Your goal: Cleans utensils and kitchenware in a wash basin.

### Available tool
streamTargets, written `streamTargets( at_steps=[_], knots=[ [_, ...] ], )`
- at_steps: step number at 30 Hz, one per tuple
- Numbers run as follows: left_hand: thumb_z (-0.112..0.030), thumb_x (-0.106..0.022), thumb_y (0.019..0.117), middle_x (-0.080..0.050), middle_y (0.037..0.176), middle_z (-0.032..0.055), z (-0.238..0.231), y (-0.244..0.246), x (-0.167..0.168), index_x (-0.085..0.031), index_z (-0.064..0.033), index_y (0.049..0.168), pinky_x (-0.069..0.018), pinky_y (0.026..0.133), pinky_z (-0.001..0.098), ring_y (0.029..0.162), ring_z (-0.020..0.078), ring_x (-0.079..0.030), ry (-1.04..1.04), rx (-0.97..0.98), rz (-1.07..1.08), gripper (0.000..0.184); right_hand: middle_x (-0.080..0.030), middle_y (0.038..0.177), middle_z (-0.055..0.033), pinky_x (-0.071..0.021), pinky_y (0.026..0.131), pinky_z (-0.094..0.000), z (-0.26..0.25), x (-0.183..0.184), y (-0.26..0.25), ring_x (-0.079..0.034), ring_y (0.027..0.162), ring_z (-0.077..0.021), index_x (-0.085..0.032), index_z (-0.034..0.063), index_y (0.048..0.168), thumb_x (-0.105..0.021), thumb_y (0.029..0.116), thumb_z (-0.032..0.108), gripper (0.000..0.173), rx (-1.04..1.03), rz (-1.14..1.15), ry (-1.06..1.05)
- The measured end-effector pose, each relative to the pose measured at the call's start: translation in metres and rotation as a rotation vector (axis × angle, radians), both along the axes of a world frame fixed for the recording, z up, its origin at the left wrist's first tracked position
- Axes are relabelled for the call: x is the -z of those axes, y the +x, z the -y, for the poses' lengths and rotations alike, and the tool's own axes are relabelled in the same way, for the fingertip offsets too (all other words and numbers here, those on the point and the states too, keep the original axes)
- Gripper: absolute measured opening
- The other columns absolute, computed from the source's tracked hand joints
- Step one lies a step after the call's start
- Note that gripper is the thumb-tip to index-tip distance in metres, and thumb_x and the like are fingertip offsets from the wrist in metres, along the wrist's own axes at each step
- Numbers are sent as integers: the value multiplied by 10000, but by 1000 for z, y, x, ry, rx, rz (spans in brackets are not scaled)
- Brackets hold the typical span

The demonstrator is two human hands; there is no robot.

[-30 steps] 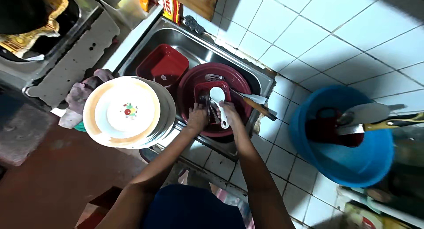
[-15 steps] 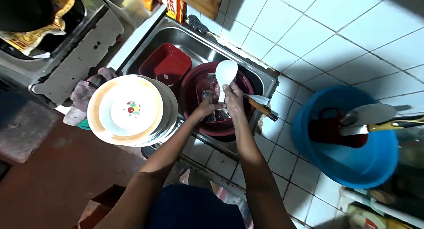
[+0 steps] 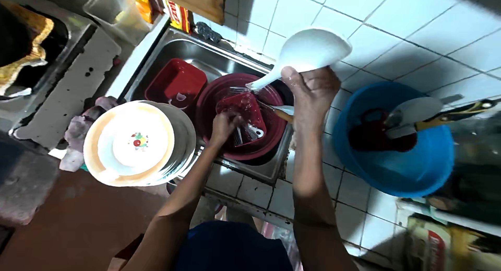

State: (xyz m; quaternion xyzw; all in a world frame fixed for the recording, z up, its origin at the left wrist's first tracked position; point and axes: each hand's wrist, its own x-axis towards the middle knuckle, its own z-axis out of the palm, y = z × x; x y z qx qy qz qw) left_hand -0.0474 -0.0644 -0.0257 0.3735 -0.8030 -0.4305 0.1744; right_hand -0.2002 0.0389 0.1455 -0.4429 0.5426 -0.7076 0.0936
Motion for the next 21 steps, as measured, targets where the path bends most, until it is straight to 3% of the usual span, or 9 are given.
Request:
streamTargets(
  at_steps=[2, 4, 5, 9, 10, 12, 14, 16, 21],
  knots=[
    [-279, -632, 1024, -726, 1147, 212, -16, -2, 3, -720, -53, 1226, -501, 973, 656, 1090, 418, -687, -22, -14, 154, 316, -751, 959, -85, -625, 844, -352, -12, 32, 12, -727, 899, -141, -697, -34, 1024, -742, 901, 38, 150, 41, -47, 156],
    [-315, -676, 996, -699, 1080, 267, -35, -4, 5, -691, -15, 1179, -525, 860, 687, 996, 479, -679, -73, 12, 272, 352, -705, 1074, -169, -577, 872, -495, -28, 64, 27, -690, 968, -276, -713, -4, 1085, -720, 959, 169, 214, 21, -144, 564],
    [-312, -696, 976, -687, 1097, 291, -38, -9, 6, -682, -5, 1193, -526, 831, 696, 980, 500, -676, -79, 35, 343, 377, -712, 1097, -180, -571, 864, -530, -33, 71, 32, -695, 970, -302, -723, 13, 1118, -713, 969, 202, 240, 35, -127, 629],
    [-407, -733, 941, -595, 1308, 327, -42, -28, 6, -599, -1, 1356, -523, 863, 689, 1061, 520, -654, -81, 70, 563, 595, -728, 1061, -107, -596, 846, -279, -51, 50, 40, -703, 955, -114, -707, -34, 1096, -724, 932, 67, 194, 164, -19, 201],
    [-418, -745, 926, -602, 1299, 330, -44, -32, 7, -575, 13, 1368, -527, 850, 689, 1052, 523, -658, -91, 54, 599, 641, -725, 1055, -104, -600, 836, -269, -54, 50, 40, -702, 952, -108, -700, -37, 1098, -717, 932, 49, 187, 169, -32, 166],
    [-446, -740, 915, -612, 1262, 334, -47, -39, 7, -494, 57, 1401, -535, 835, 672, 1030, 516, -667, -113, 31, 659, 742, -739, 1065, -134, -607, 842, -371, -64, 57, 32, -721, 934, -183, -721, -5, 1122, -718, 946, 91, 200, 123, -116, 388],
    [-485, -702, 939, -620, 1245, 334, -46, -43, 8, -430, 75, 1434, -540, 845, 657, 1028, 506, -675, -120, 25, 685, 795, -734, 1005, -156, -606, 766, -411, -81, 56, 17, -717, 829, -216, -717, -7, 1118, -705, 970, 147, 214, 165, -150, 543],
    [-462, -688, 953, -643, 1212, 329, -43, -47, 6, -428, 88, 1431, -536, 863, 647, 1048, 502, -675, -108, 8, 683, 773, -720, 1004, -128, -597, 766, -324, -114, 33, -7, -697, 822, -138, -668, -18, 1186, -661, 1005, 177, 266, 362, -122, 530],
    [-301, -670, 952, -671, 1151, 323, -44, -44, -3, -482, 95, 1382, -531, 897, 642, 1077, 491, -676, -13, -86, 642, 613, -673, 1078, -101, -618, 841, -346, -207, -12, -99, -704, 918, -126, -502, -98, 1302, -558, 1064, 265, 438, 993, -214, 259]
  ],
)
